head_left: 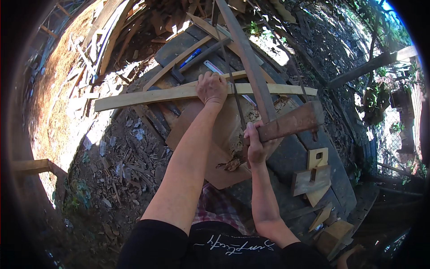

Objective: The person cuts a wooden strip using a frame saw, wraps one end of a saw blade with paper and tape, and cuts the wooden strip with the wrapped blade.

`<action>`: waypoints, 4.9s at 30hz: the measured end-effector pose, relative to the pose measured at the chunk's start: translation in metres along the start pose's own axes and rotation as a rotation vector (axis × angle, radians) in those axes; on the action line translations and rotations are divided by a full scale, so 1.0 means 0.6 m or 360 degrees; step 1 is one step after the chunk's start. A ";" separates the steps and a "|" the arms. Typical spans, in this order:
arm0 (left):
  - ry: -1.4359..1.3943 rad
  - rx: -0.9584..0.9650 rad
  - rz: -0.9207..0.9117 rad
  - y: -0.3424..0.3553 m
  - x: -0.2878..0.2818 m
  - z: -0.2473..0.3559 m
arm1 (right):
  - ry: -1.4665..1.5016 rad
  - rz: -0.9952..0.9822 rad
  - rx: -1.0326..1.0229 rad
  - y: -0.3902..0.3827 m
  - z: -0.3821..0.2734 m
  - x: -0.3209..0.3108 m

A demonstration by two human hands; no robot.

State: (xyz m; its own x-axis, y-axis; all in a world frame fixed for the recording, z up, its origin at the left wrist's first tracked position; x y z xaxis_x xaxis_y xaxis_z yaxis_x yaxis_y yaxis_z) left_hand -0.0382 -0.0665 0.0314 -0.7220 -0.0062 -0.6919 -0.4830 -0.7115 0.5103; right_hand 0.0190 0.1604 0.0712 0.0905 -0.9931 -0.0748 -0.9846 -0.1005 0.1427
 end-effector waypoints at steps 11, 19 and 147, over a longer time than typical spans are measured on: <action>-0.0037 -0.0024 -0.0026 -0.002 0.005 -0.005 | 0.0124 0.0071 0.0029 -0.047 -0.011 -0.023; 0.0116 -0.0078 0.0018 0.007 0.000 0.001 | 0.0235 -0.0170 0.0033 -0.096 -0.070 -0.069; -0.0015 -0.0045 0.0009 0.012 0.012 0.015 | 0.0029 -0.0081 0.0098 -0.025 0.010 -0.006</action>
State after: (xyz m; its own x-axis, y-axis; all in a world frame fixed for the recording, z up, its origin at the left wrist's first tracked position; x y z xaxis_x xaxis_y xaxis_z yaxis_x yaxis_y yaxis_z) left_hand -0.0514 -0.0655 0.0349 -0.7293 -0.0039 -0.6841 -0.4646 -0.7312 0.4995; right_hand 0.0328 0.1661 0.0635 0.1431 -0.9877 -0.0624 -0.9859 -0.1477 0.0781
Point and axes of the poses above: each hand's wrist, its own y-axis towards the middle knuckle, its own x-axis out of the palm, z = x × y, the point moved 7 cm from there along y, towards the middle knuckle, and after that the axes turned 7 degrees about z, right-handed, at the moved point
